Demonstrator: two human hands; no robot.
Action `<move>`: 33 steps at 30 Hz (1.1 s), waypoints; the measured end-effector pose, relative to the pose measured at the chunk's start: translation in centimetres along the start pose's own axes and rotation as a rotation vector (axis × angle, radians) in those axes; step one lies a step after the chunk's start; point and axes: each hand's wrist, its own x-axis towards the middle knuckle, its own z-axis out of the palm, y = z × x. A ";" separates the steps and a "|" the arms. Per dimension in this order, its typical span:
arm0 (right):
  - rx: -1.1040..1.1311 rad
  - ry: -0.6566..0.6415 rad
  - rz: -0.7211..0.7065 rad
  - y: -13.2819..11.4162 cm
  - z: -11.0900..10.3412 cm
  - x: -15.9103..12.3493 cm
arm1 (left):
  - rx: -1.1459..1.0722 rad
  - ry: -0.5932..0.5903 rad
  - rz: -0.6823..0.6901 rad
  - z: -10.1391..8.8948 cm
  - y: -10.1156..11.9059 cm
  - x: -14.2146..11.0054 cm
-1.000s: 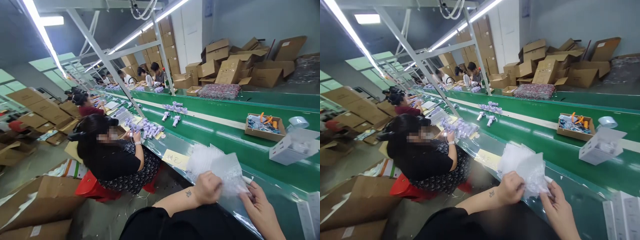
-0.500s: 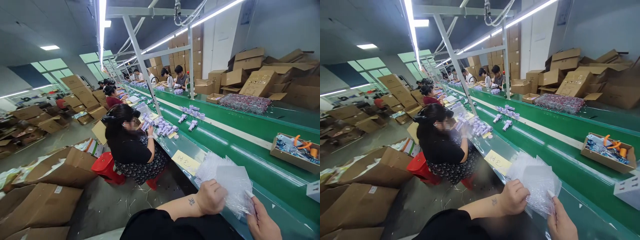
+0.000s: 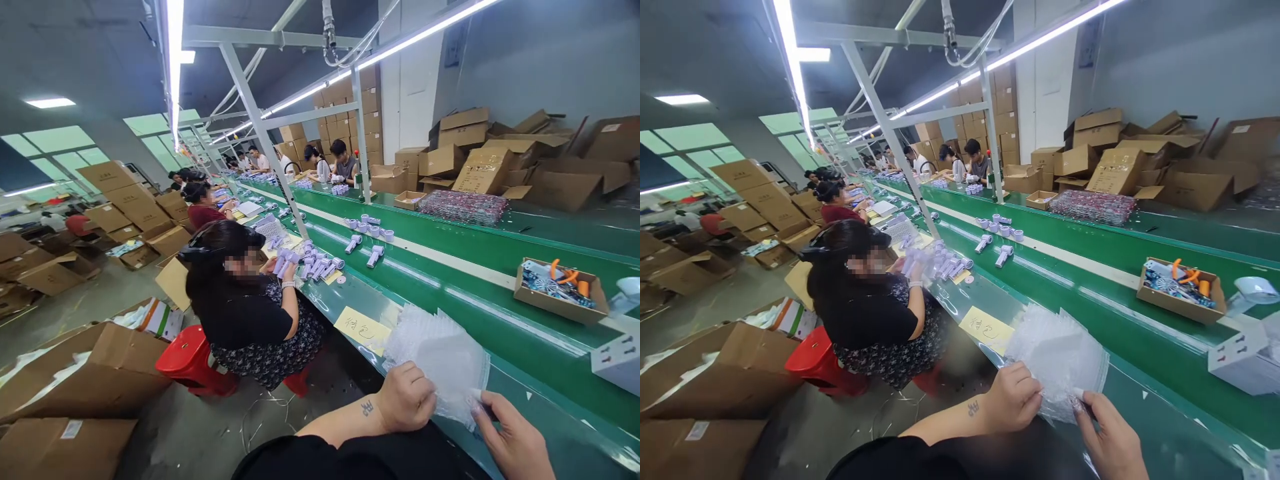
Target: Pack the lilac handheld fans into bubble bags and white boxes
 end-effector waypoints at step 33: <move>-0.208 0.258 0.223 5.0 1.9 -3.6 | -0.214 -0.246 0.160 3.9 -1.0 2.4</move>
